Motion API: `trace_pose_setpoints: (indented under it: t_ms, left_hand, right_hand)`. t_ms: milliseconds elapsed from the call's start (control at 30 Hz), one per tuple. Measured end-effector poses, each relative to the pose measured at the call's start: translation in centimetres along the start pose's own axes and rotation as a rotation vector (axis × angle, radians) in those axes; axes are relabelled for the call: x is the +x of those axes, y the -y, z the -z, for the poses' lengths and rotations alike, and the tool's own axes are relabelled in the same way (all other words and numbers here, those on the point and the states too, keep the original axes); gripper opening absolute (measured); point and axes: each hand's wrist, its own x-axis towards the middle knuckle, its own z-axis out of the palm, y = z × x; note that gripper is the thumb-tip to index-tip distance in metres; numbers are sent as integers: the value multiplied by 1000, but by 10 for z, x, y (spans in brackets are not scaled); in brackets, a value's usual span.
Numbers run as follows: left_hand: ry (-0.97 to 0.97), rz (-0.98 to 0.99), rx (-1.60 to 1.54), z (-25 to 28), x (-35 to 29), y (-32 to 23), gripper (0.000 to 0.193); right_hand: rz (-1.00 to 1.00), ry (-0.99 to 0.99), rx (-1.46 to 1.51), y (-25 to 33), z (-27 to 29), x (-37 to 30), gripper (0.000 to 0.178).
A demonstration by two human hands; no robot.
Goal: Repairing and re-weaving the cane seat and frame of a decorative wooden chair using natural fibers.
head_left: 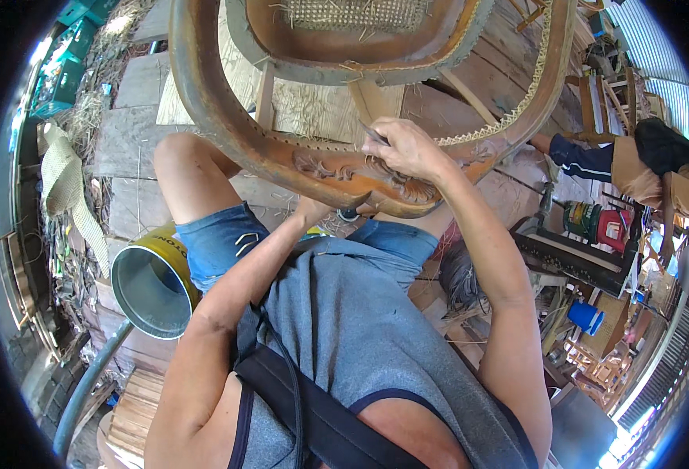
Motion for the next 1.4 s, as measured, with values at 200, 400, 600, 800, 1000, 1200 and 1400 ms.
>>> trace_pose_setpoints:
  t_ms: [200, 400, 600, 800, 1000, 1200, 1400]
  left_hand:
    - [-60, -64, -16, -5, -1, -3, 30]
    - [-56, 42, -61, 5, -11, -13, 25]
    - [-153, -62, -124, 12, -10, -24, 25]
    - [-87, -59, -187, 19, -11, -23, 24]
    - [-79, -61, -401, 1, 1, -1, 25]
    - [74, -57, -677, -17, 8, -5, 35]
    - [98, -112, -618, -16, 11, 19, 39]
  right_hand:
    - [-95, -231, -75, -22, -15, 9, 28]
    - [13, -587, 88, -11, 12, 16, 25]
    - [-14, 78, -17, 10, -2, 16, 21]
    - [117, -239, -253, 9, 9, 18, 18]
    - [72, -264, -220, -11, 38, 20, 23]
    - [-80, 194, -84, 0, 14, 4, 18]
    - [50, -85, -187, -18, -4, 5, 18]
